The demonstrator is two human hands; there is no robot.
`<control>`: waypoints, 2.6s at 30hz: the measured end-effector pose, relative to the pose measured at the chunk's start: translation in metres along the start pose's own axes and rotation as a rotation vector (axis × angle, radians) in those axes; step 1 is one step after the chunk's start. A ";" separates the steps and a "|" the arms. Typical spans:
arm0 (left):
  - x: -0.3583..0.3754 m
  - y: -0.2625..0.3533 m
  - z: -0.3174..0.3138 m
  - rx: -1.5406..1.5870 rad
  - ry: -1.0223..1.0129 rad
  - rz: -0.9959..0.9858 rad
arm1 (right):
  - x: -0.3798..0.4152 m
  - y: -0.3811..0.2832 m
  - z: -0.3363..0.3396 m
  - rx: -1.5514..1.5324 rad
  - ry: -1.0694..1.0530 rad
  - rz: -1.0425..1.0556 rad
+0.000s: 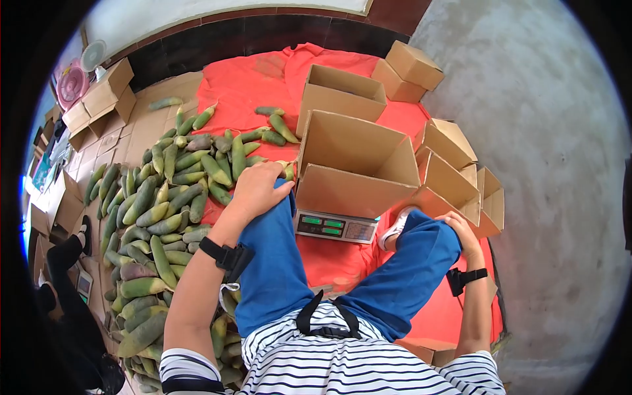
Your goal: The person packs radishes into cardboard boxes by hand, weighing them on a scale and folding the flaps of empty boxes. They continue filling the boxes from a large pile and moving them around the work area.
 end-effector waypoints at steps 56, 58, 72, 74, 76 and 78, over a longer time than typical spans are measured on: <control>0.286 -0.283 -0.040 -0.273 0.011 0.955 | -0.129 -0.066 -0.167 1.106 -0.342 0.526; 0.345 -0.312 -0.008 -0.472 0.129 1.122 | -0.135 -0.061 -0.170 1.110 -0.349 0.513; 0.435 -0.393 0.018 -0.495 0.028 1.445 | -0.140 -0.070 -0.165 1.071 -0.359 0.411; 0.423 -0.380 0.017 -0.524 -0.008 1.438 | -0.142 -0.068 -0.163 1.067 -0.353 0.431; 0.409 -0.362 0.014 -0.530 -0.009 1.348 | -0.140 -0.068 -0.161 1.064 -0.348 0.451; 0.398 -0.347 0.011 -0.516 0.012 1.281 | -0.139 -0.070 -0.164 1.082 -0.370 0.458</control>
Point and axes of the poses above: each hand's wrist, its own x-axis away from the middle knuckle, its own z-axis out of the back of the hand, y = z × x, the point moved 9 cm from there along -x, towards the middle knuckle, and after that the axes turned 3 degrees about y, right-handed, at the moved point
